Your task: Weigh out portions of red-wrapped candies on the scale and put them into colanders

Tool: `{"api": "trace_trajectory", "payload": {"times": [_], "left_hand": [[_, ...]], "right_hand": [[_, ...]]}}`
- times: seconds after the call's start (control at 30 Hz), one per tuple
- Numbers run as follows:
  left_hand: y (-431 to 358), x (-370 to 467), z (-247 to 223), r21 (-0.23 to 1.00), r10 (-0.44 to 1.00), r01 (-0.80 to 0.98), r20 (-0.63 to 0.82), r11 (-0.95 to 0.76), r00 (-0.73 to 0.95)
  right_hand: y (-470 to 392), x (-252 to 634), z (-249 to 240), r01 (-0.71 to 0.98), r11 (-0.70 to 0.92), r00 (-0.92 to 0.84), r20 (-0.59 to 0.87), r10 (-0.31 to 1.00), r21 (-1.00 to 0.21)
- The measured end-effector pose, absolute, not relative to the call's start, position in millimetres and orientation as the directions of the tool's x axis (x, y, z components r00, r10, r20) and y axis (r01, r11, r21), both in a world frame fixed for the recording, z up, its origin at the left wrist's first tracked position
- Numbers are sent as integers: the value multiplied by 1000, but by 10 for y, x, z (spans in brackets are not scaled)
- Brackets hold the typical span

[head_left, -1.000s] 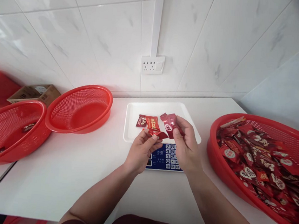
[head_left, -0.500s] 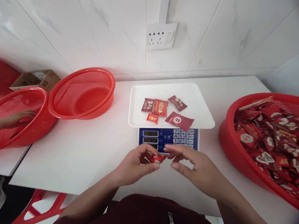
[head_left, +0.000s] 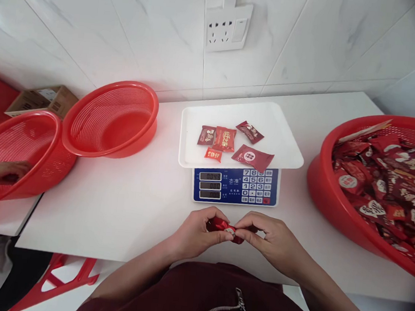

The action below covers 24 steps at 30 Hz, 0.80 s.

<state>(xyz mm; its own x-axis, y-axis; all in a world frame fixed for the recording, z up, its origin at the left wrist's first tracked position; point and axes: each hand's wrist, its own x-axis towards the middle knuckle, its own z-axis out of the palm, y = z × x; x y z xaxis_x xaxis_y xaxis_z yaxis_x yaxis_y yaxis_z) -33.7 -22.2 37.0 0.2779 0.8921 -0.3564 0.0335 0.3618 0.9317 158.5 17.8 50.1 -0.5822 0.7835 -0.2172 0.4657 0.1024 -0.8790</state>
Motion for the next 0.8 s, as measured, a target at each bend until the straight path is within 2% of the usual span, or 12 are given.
{"api": "trace_trajectory", "payload": {"times": [0.23, 0.37, 0.47, 0.63, 0.8], "left_hand": [[-230, -340, 349, 933, 911, -100, -308, 346, 274], [-233, -363, 383, 940, 921, -52, -318, 338, 225], [-238, -364, 376, 928, 909, -55, -348, 369, 230], [-230, -360, 345, 935, 913, -17, -342, 354, 222], [-128, -438, 450, 969, 955, 91, -241, 228, 173]], "right_hand": [[205, 1596, 469, 493, 189, -555, -140, 820, -849], [341, 1679, 484, 573, 211, -331, 12, 944, -792], [522, 1701, 576, 645, 220, -217, 100, 971, -732], [808, 1641, 659, 671, 281, -258, 140, 956, -686], [870, 1686, 569, 678, 289, -231, 178, 957, -676]]}}
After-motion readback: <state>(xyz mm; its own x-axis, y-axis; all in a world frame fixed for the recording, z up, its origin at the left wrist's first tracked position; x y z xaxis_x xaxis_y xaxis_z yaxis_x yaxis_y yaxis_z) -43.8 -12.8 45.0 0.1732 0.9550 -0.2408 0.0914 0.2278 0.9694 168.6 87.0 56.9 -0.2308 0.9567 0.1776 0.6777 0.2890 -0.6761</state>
